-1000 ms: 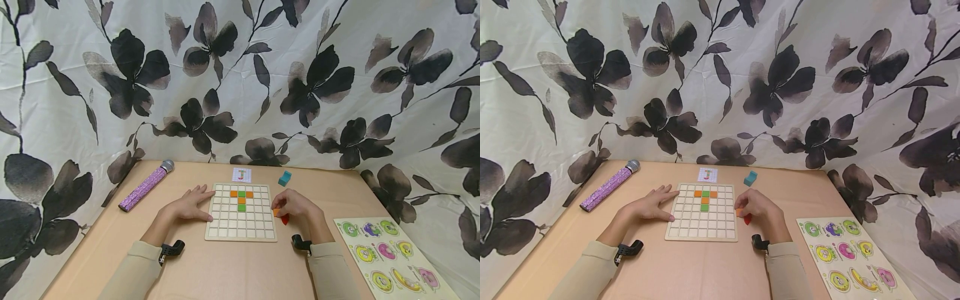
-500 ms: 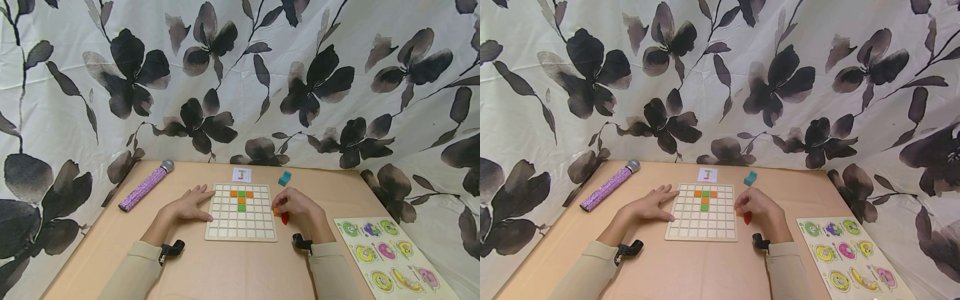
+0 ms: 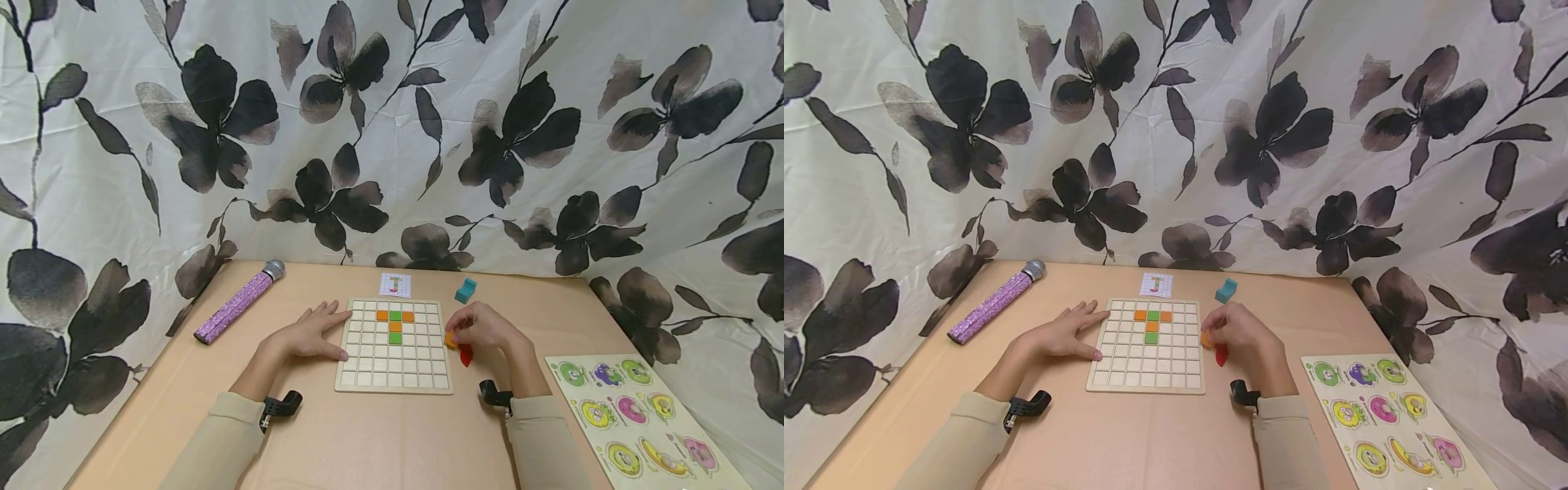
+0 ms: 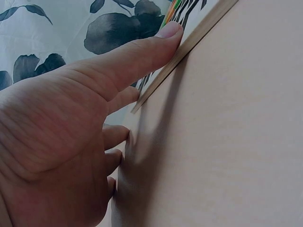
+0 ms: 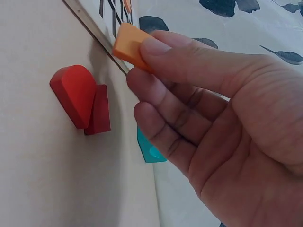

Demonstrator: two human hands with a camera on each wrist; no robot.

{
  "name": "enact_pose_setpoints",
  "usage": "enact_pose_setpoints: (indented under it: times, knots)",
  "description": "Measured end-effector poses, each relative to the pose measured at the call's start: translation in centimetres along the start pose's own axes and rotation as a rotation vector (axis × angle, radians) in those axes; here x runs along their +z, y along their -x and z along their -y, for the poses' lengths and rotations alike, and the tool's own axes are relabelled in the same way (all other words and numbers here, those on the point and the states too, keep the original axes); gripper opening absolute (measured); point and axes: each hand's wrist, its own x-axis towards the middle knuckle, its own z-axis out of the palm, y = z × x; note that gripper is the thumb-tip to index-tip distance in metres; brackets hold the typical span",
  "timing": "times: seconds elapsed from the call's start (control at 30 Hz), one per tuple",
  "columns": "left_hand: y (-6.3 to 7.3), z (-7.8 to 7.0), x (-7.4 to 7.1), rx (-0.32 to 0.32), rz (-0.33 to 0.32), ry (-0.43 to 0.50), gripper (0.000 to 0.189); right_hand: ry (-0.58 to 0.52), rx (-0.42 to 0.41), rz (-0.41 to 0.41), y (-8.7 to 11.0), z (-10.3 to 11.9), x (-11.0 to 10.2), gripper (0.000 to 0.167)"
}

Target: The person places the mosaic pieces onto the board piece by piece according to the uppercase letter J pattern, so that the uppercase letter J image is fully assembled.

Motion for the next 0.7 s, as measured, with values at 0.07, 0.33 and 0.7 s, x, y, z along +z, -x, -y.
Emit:
enact_pose_setpoints:
  times: [0.07,0.33,0.7]
  knots:
    - [-0.01,0.0,-0.01,0.001,-0.003,0.004,0.099,-0.008,-0.001,-0.012,-0.08,-0.06,0.02,0.014]
    - [-0.02,-0.01,0.01,0.001,-0.004,0.006,0.099,-0.039,-0.026,-0.035,-0.25,-0.17,0.17,0.018]
    - [-0.02,0.0,0.01,-0.003,0.005,0.012,0.098,-0.052,-0.084,-0.05,-0.5,0.73,0.61,0.022]
